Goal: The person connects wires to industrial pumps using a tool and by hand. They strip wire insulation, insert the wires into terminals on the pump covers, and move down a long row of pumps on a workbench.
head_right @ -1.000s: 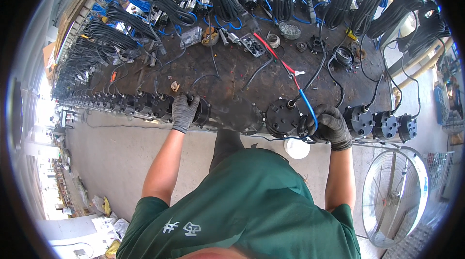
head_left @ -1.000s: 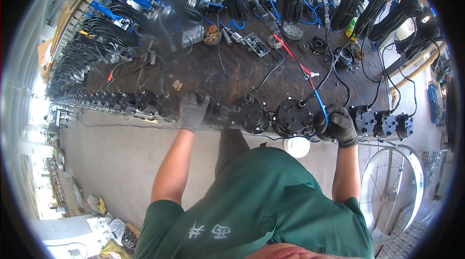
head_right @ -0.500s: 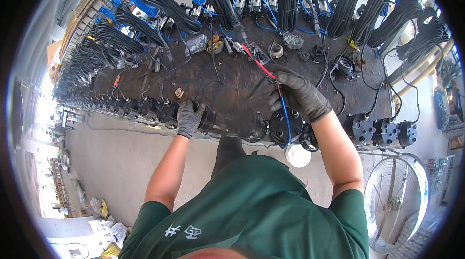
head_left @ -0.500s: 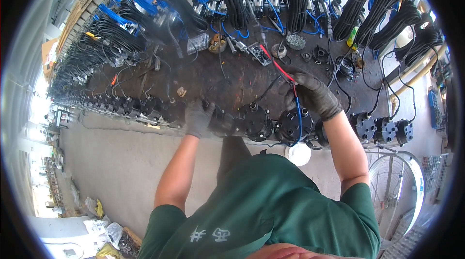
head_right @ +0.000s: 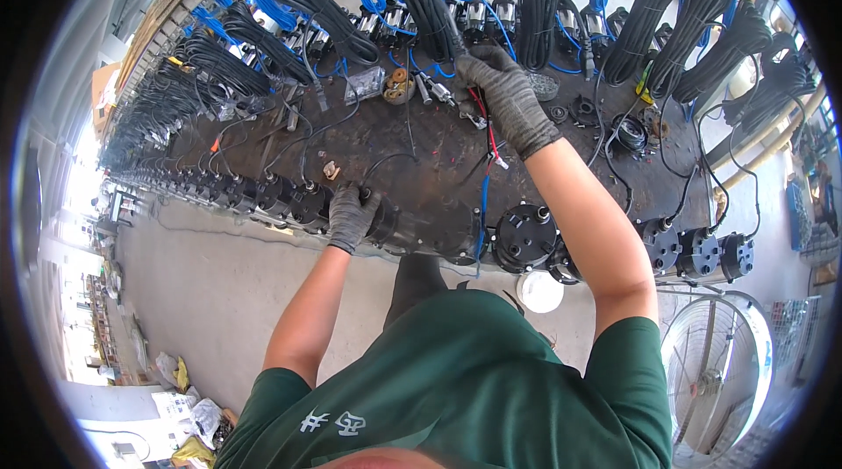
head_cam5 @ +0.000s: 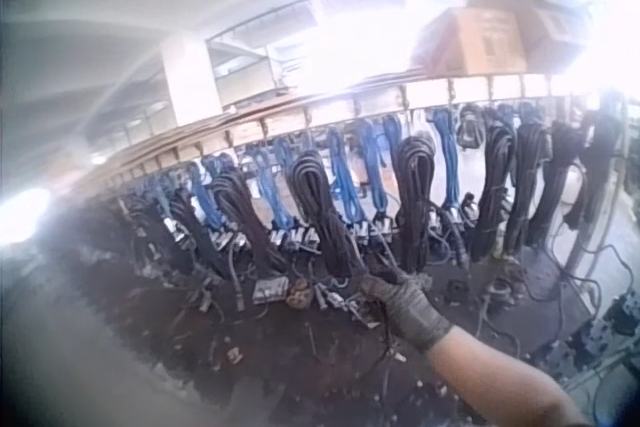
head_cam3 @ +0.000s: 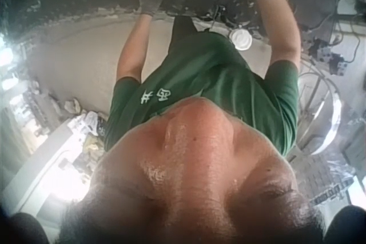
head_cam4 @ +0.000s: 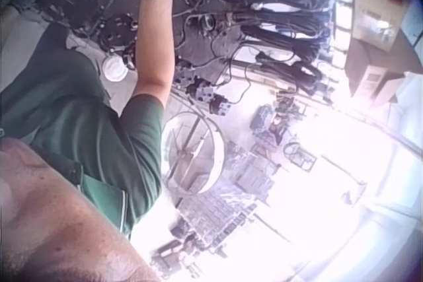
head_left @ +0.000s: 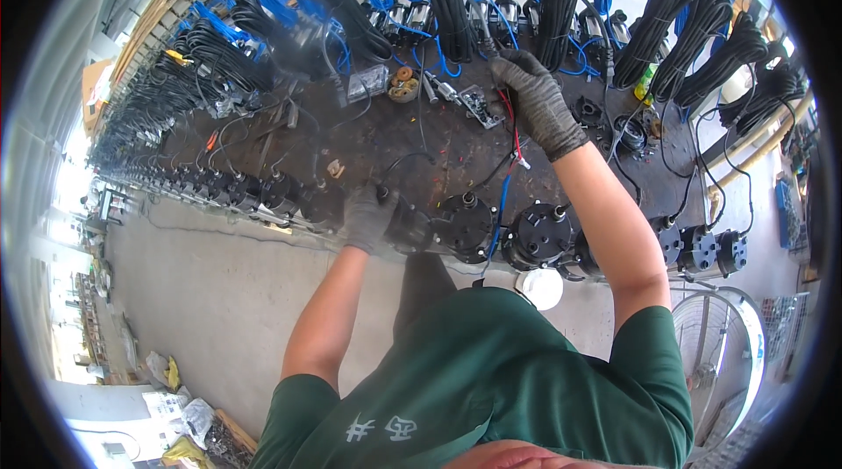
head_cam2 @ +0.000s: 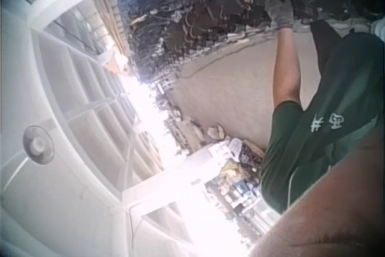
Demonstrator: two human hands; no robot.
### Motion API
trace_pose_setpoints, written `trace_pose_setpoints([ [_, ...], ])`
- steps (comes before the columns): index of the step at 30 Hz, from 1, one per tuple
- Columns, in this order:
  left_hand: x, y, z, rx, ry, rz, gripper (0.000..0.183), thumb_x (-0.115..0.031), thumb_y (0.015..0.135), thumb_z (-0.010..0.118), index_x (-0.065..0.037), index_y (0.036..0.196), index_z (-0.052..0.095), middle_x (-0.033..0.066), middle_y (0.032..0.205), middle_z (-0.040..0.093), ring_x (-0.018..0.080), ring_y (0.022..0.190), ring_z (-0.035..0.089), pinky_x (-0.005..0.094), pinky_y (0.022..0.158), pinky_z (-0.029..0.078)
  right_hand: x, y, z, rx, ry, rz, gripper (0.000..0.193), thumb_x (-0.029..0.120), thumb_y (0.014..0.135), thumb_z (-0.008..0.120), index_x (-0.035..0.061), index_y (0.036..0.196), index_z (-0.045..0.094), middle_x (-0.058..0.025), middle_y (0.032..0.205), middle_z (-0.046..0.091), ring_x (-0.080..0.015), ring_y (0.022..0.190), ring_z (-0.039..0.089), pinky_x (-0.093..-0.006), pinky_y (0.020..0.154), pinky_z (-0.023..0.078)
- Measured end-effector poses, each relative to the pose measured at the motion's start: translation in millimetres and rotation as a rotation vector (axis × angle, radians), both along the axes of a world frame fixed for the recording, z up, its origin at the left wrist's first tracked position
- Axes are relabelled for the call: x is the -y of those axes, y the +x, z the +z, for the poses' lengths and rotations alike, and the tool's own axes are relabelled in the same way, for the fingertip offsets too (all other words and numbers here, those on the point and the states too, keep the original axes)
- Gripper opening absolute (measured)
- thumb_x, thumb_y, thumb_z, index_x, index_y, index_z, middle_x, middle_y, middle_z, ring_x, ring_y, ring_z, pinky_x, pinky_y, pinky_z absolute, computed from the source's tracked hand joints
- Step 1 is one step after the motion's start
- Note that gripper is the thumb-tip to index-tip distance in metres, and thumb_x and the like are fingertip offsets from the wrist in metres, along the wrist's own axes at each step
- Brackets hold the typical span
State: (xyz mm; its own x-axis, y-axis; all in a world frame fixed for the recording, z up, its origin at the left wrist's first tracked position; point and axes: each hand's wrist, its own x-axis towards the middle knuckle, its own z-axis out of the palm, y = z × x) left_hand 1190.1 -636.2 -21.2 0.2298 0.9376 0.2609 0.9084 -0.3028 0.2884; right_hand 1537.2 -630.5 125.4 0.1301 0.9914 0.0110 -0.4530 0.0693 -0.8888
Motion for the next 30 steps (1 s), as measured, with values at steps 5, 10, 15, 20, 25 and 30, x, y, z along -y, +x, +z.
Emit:
trace_pose_setpoints([
  [5, -2.6, 0.7, 1.7, 0.004, -0.020, -0.011, 0.034, -0.037, 0.084, 0.072, -0.006, 0.097, 0.066, 0.0145, 0.090, 0.068, 0.0353, 0.089, 0.065, 0.0474, 0.082, 0.050, -20.9, -0.8, -9.5, -0.187, -0.084, -0.056, 0.026, 0.022, 0.095, 0.067, 0.0053, 0.113, 0.058, -0.0072, 0.084, 0.064, -0.0191, 0.064, 0.064, -0.0324, 0.053, 0.055],
  [10, -0.2, 0.3, 3.9, 0.007, -0.046, -0.019, 0.033, -0.036, 0.084, 0.072, -0.006, 0.098, 0.066, 0.0156, 0.092, 0.067, 0.0362, 0.090, 0.064, 0.0482, 0.083, 0.049, -26.5, -1.6, -25.6, 0.064, -0.143, -0.210, 0.021, 0.023, 0.095, 0.066, 0.0042, 0.104, 0.063, -0.0060, 0.080, 0.065, -0.0147, 0.057, 0.059, -0.0283, 0.050, 0.049],
  [15, -0.1, 2.5, 4.7, 0.027, 0.005, -0.019, 0.037, -0.037, 0.083, 0.074, -0.002, 0.091, 0.065, 0.0207, 0.090, 0.066, 0.0408, 0.088, 0.064, 0.0508, 0.080, 0.050, -17.1, -16.1, -27.9, 0.502, 0.014, -0.267, 0.037, 0.026, 0.091, 0.073, -0.0019, 0.114, 0.065, -0.0052, 0.078, 0.065, -0.0107, 0.055, 0.055, -0.0271, 0.047, 0.042],
  [20, 1.3, 2.0, 6.7, 0.014, -0.016, -0.016, 0.036, -0.035, 0.083, 0.073, -0.003, 0.096, 0.065, 0.0187, 0.092, 0.066, 0.0388, 0.089, 0.064, 0.0494, 0.081, 0.050, -5.5, -18.6, 0.6, 0.576, -0.014, 0.009, 0.036, 0.020, 0.093, 0.070, -0.0070, 0.117, 0.067, -0.0078, 0.089, 0.071, -0.0141, 0.076, 0.066, -0.0256, 0.068, 0.054],
  [25, -1.1, 0.9, 2.6, 0.065, 0.037, -0.055, 0.037, -0.035, 0.082, 0.075, -0.001, 0.093, 0.063, 0.0202, 0.090, 0.065, 0.0400, 0.086, 0.064, 0.0505, 0.078, 0.050, -1.9, -18.1, -7.5, 0.281, 0.056, 0.089, 0.032, 0.021, 0.095, 0.067, -0.0042, 0.115, 0.067, -0.0054, 0.081, 0.069, -0.0091, 0.066, 0.061, -0.0225, 0.057, 0.047],
  [30, -1.2, 0.9, 1.4, -0.004, 0.035, -0.039, 0.039, -0.035, 0.084, 0.072, -0.004, 0.106, 0.066, 0.0170, 0.096, 0.068, 0.0365, 0.093, 0.065, 0.0478, 0.084, 0.051, 6.6, -19.2, -9.9, 0.296, 0.070, 0.071, 0.031, 0.024, 0.097, 0.064, -0.0016, 0.114, 0.067, -0.0006, 0.077, 0.064, -0.0055, 0.061, 0.054, -0.0207, 0.051, 0.037],
])
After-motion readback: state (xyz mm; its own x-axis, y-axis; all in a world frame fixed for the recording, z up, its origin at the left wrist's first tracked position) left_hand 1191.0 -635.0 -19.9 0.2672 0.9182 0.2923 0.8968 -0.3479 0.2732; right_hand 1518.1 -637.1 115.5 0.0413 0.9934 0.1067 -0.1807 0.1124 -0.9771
